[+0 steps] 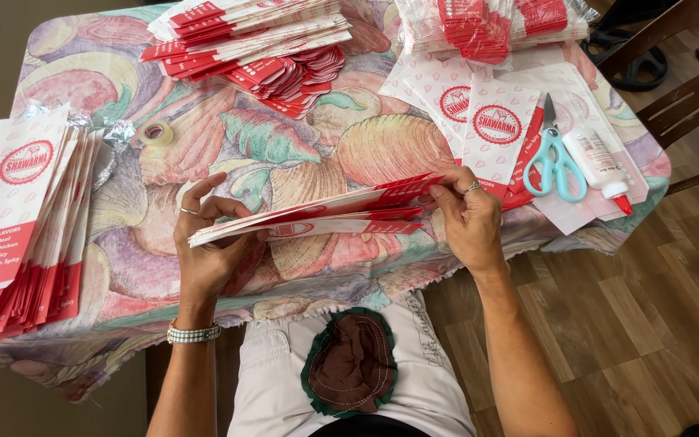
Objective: Assembling paper bags by applying glue to the edges of templates and folding them into shape.
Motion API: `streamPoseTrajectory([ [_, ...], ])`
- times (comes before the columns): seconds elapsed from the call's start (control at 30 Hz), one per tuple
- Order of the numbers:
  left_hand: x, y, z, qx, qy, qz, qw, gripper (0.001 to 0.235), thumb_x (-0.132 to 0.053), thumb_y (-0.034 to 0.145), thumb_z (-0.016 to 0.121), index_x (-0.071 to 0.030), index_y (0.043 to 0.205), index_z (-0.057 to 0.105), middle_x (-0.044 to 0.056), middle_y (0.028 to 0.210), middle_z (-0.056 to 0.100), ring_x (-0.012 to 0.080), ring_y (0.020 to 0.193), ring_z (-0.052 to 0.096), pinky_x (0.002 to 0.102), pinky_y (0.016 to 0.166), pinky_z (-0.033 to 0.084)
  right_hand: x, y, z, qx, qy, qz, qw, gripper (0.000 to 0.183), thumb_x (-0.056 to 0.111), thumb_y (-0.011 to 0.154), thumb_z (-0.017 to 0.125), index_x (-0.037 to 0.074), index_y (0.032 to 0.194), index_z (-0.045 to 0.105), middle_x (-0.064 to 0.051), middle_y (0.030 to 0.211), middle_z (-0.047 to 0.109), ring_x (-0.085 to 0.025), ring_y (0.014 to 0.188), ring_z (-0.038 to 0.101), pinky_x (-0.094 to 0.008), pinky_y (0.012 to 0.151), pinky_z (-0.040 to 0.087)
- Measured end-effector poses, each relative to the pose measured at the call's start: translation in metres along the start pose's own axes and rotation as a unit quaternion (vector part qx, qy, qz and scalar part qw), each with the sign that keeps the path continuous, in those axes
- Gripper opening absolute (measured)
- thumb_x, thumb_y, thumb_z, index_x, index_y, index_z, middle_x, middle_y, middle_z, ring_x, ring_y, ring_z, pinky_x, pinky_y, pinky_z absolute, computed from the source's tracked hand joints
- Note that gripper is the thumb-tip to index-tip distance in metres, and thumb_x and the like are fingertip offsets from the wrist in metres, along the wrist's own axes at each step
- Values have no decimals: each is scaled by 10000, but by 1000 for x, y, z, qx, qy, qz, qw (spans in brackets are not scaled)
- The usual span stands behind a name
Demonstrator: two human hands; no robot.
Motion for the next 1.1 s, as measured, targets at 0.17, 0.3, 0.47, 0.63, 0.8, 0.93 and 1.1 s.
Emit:
streamPoseTrajectory([
  [0.17,5,2,-4,1,-9,10,1000,859,34,677,890,6,1419,458,158,825,648,179,760,648,305,745,595,28,8,-1,-10,-19,-30,999,28,14,1018,671,-1,1034,687,-145,918,657,-195,787,694,-323,695,613],
  [0.3,4,1,-1,-1,15,11,1000,869,31,659,901,8,1408,460,143,812,656,190,752,654,308,707,599,21,-1,-7,-41,-21,-41,998,32,2,980,738,-23,997,727,-157,989,643,-207,864,677,-319,759,601],
  [0.47,11,2,-6,1,15,9,1000,883,48,644,900,4,1409,462,143,812,659,185,752,652,305,708,597,10,-13,-8,-63,-20,-27,997,33,-4,969,749,-28,955,730,-148,931,661,-234,849,709,-319,736,605],
  [0.63,11,4,-6,5,8,13,1000,874,83,660,871,8,1420,444,152,814,656,204,730,670,319,702,606,2,-14,-1,-33,-95,-41,994,71,-37,876,803,14,872,753,-133,929,711,-268,835,733,-338,712,606],
  [0.8,4,0,-2,-4,24,6,1000,827,103,656,795,28,1407,457,161,794,661,227,769,657,291,659,571,-1,-20,-4,-39,-155,-26,987,182,-116,863,746,-26,1018,777,-191,975,710,-365,864,725,-370,679,620],
  [0.93,5,3,-3,2,27,4,1000,826,109,642,775,29,1402,463,163,792,664,228,771,661,290,653,572,28,2,-12,-68,-57,-24,996,241,-75,923,748,10,1148,764,-124,1042,690,-223,932,711,-308,775,618],
  [1.1,4,1,-1,4,21,-4,1000,871,72,637,829,15,1422,454,157,811,676,207,762,653,285,668,557,13,13,-6,1,17,27,1000,102,-18,1012,631,-13,1082,705,-157,933,718,-240,812,758,-347,735,643],
])
Point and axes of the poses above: each hand's wrist, its own y-axis towards the middle knuckle, its own z-axis out of the palm, x = y × z, the point moved 5 cm from there along y, towards the middle knuckle
